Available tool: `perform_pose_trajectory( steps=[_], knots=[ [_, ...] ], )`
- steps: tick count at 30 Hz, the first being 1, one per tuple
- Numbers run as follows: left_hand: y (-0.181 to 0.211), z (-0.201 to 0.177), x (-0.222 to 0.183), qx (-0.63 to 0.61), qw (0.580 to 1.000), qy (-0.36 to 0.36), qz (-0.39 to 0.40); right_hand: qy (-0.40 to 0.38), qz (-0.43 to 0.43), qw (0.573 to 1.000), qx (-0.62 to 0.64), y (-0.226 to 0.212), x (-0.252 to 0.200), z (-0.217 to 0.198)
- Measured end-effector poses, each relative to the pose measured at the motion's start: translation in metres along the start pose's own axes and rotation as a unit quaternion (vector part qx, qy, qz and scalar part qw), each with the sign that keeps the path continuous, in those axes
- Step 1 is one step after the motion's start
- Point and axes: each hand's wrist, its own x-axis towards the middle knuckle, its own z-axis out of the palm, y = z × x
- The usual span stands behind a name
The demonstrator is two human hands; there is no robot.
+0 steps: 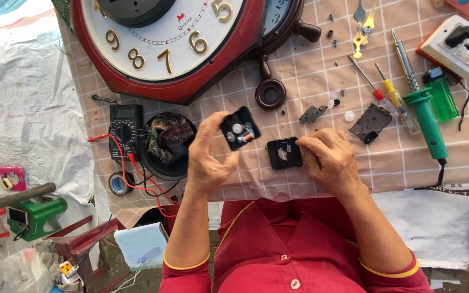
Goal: The person is assembling a clock movement mechanism, carefully fitting small internal components into a plastic housing and applying electrical tape.
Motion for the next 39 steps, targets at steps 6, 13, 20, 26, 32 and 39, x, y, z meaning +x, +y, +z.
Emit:
perform_pose_trajectory(
  steps=[6,13,20,26,32,39],
  knots=[
    [-0.009,0.010,-0.006,0.136,0.988,-0.031,0.062,0.010,0.001,1.000,-0.004,0.002,-0.003,0.002],
    [-0.034,0.018,-0.003,0.246,0.964,-0.026,0.092,0.082,0.032,0.995,0.045,0.003,-0.008,0.001],
    [-0.037,0.019,-0.007,0.289,0.953,-0.017,0.085,0.134,0.021,0.989,0.061,0.008,-0.014,0.003],
    [-0.033,0.030,-0.029,0.334,0.930,0.047,0.145,0.175,0.012,0.980,0.095,0.003,-0.019,-0.012],
    [-0.010,0.061,-0.045,0.276,0.946,-0.003,0.168,0.182,0.012,0.983,0.010,0.001,-0.041,-0.037],
    [-0.010,0.070,-0.044,0.295,0.941,-0.039,0.162,0.147,0.070,0.984,-0.074,0.008,-0.055,-0.050]
  ],
)
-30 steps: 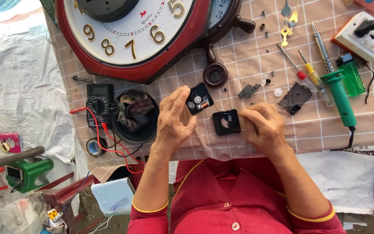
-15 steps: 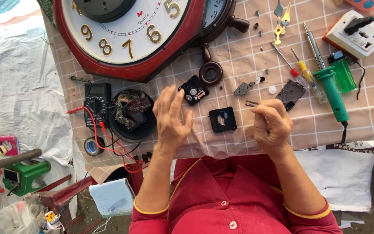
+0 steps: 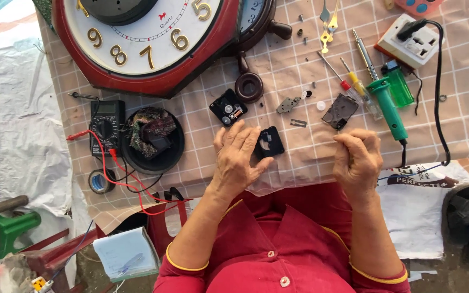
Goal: The person is assembling a clock movement mechanism, carefully fitting small internal components into a plastic housing and applying electrical tape.
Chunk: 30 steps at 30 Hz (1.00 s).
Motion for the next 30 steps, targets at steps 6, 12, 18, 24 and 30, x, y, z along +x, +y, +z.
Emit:
perform_pose_trajectory(
  steps=[6,12,18,24,30],
  knots=[
    [0.019,0.005,0.005,-0.011,0.999,0.045,-0.026,-0.007,-0.016,1.000,-0.013,-0.001,-0.004,0.008],
    [0.032,0.015,0.011,0.011,0.998,0.055,-0.036,-0.042,-0.062,0.997,-0.023,-0.017,0.001,0.017],
    [0.017,-0.005,0.008,0.004,0.995,0.069,-0.065,-0.082,-0.096,0.991,-0.046,-0.030,0.003,0.028],
    [-0.024,-0.014,-0.004,0.059,0.988,0.101,-0.106,-0.122,-0.093,0.987,-0.051,-0.028,0.003,0.033],
    [-0.046,-0.018,-0.002,0.057,0.985,0.097,-0.131,-0.133,-0.096,0.985,-0.059,-0.026,0.001,0.037]
  ],
)
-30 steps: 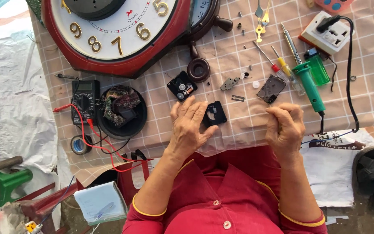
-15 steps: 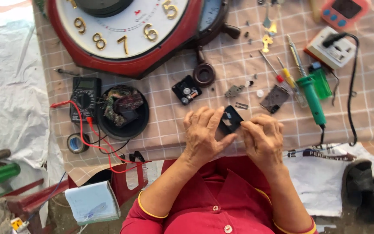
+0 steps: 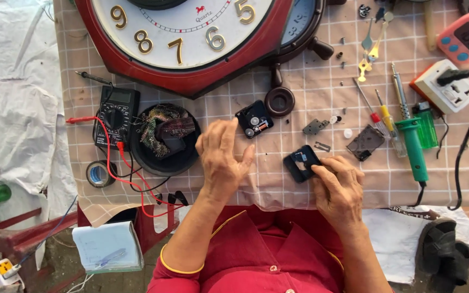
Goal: The person is assembling a clock movement mechanism, carefully fitting small internal components into a plastic housing and applying electrical tape.
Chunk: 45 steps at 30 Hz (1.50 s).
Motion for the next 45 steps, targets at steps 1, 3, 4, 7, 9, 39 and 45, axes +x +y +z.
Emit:
perform_pose_trajectory(
  steps=[1,3,4,7,9,39,45],
  knots=[
    [-0.004,0.000,0.003,0.002,1.000,-0.011,0.002,0.000,0.000,1.000,-0.001,0.000,0.000,0.001],
    [-0.007,0.003,0.009,0.001,1.000,-0.027,0.001,0.000,0.000,1.000,-0.001,0.000,0.000,0.002],
    [-0.008,0.004,0.012,0.001,0.999,-0.041,0.003,0.004,0.001,1.000,-0.002,0.001,0.000,0.003],
    [-0.010,0.006,0.019,0.003,0.998,-0.061,0.011,0.000,0.005,1.000,-0.011,0.001,-0.002,0.004],
    [-0.012,0.009,0.019,0.000,0.998,-0.066,0.008,0.001,0.006,1.000,-0.012,0.002,-0.002,0.005],
    [-0.002,0.003,0.031,-0.154,0.983,0.093,0.024,-0.026,-0.054,0.996,0.061,-0.019,0.074,0.028],
    [-0.008,0.001,0.033,-0.128,0.987,0.092,-0.004,-0.018,-0.004,0.998,0.053,-0.008,0.058,0.020]
  ],
)
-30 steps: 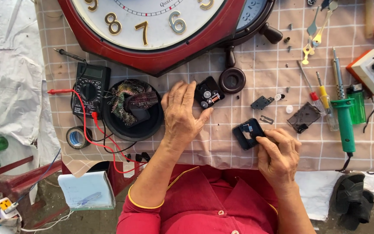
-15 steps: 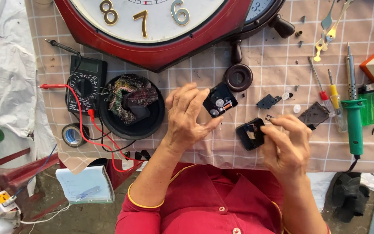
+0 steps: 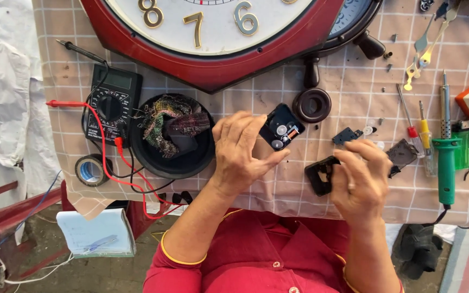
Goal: The person is assembling a clock movement mechanism, carefully fitting small internal components into a plastic housing and applying electrical tape.
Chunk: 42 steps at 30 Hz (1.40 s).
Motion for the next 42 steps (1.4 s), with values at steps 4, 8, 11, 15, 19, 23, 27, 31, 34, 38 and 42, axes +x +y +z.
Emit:
perform_pose_trajectory(
  steps=[4,8,11,15,19,23,27,31,34,38,42],
  knots=[
    [0.004,-0.007,0.003,0.095,0.991,-0.096,-0.001,-0.017,0.078,0.997,-0.014,-0.003,-0.016,-0.019],
    [0.004,-0.005,0.004,0.101,0.989,-0.107,-0.001,0.020,0.081,0.996,-0.031,0.009,-0.033,-0.030],
    [0.003,-0.005,0.002,0.107,0.987,-0.119,-0.006,0.042,0.104,0.992,-0.064,0.017,-0.041,-0.041],
    [0.002,-0.006,0.004,0.102,0.983,-0.150,-0.008,0.044,0.156,0.977,-0.141,0.031,-0.050,-0.054],
    [0.008,-0.001,0.006,0.108,0.983,-0.147,0.006,0.026,0.173,0.964,-0.201,0.039,-0.048,-0.067],
    [0.001,0.005,0.002,0.039,0.992,-0.121,0.021,0.040,0.169,0.964,-0.199,0.051,-0.052,-0.069],
    [-0.002,0.004,0.002,0.014,0.992,-0.123,0.013,0.016,0.148,0.969,-0.199,0.045,-0.043,-0.067],
    [-0.003,0.003,0.002,0.015,0.991,-0.135,0.008,-0.020,0.142,0.972,-0.184,0.041,-0.045,-0.058],
    [-0.005,0.003,0.001,0.022,0.991,-0.135,0.005,-0.040,0.127,0.972,-0.192,0.041,-0.043,-0.055],
    [-0.007,0.005,-0.002,0.040,0.991,-0.131,0.005,-0.021,0.114,0.976,-0.184,0.034,-0.041,-0.052],
    [-0.005,0.006,-0.002,0.050,0.991,-0.125,0.012,-0.037,0.106,0.981,-0.155,0.020,-0.038,-0.037]
  ],
)
